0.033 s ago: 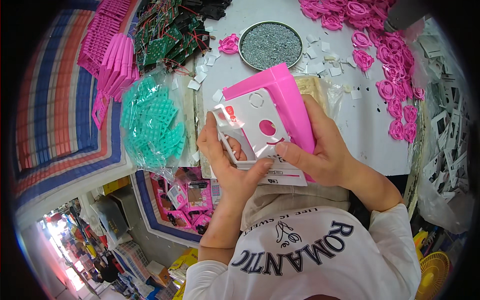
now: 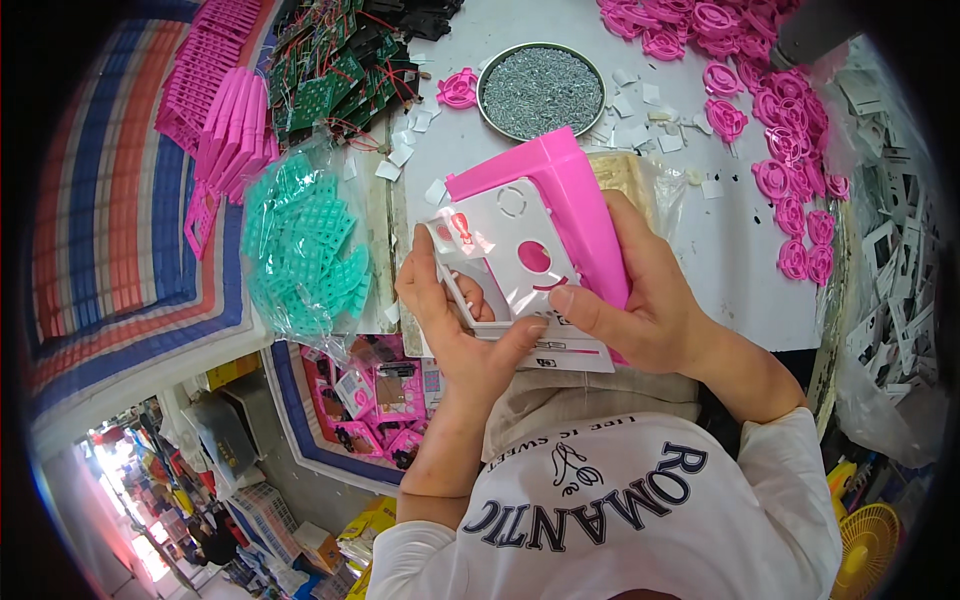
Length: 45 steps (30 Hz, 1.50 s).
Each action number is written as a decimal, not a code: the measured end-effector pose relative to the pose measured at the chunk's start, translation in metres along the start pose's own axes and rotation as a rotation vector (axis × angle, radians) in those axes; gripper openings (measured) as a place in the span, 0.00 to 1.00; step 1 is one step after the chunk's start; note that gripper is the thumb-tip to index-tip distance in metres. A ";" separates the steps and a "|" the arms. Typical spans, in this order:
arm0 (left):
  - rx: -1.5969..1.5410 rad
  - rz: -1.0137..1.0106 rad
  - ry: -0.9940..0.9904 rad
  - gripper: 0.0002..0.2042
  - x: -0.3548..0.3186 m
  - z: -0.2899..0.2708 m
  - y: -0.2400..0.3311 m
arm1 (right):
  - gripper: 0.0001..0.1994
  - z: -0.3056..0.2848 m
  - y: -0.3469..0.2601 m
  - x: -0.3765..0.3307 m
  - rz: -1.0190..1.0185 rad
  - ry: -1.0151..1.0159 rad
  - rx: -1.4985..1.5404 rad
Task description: Assembling pink toy calculators by gluing parts and placing them in packaging.
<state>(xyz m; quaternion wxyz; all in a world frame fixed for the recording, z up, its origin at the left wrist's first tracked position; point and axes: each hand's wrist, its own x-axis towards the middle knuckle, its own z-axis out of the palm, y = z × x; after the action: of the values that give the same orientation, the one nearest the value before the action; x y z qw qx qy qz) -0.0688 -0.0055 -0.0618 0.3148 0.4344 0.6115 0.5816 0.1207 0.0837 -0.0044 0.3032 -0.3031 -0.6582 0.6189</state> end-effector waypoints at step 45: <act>0.707 0.176 -0.118 0.60 -0.016 -0.018 0.022 | 0.36 -0.001 0.017 0.007 0.091 -0.240 0.348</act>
<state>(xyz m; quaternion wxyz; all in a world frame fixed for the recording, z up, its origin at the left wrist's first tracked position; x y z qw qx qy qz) -0.0748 -0.0288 -0.0394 0.1288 0.6000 0.7159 0.3331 0.1177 0.0907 -0.0214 0.2421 -0.1996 -0.5586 0.7678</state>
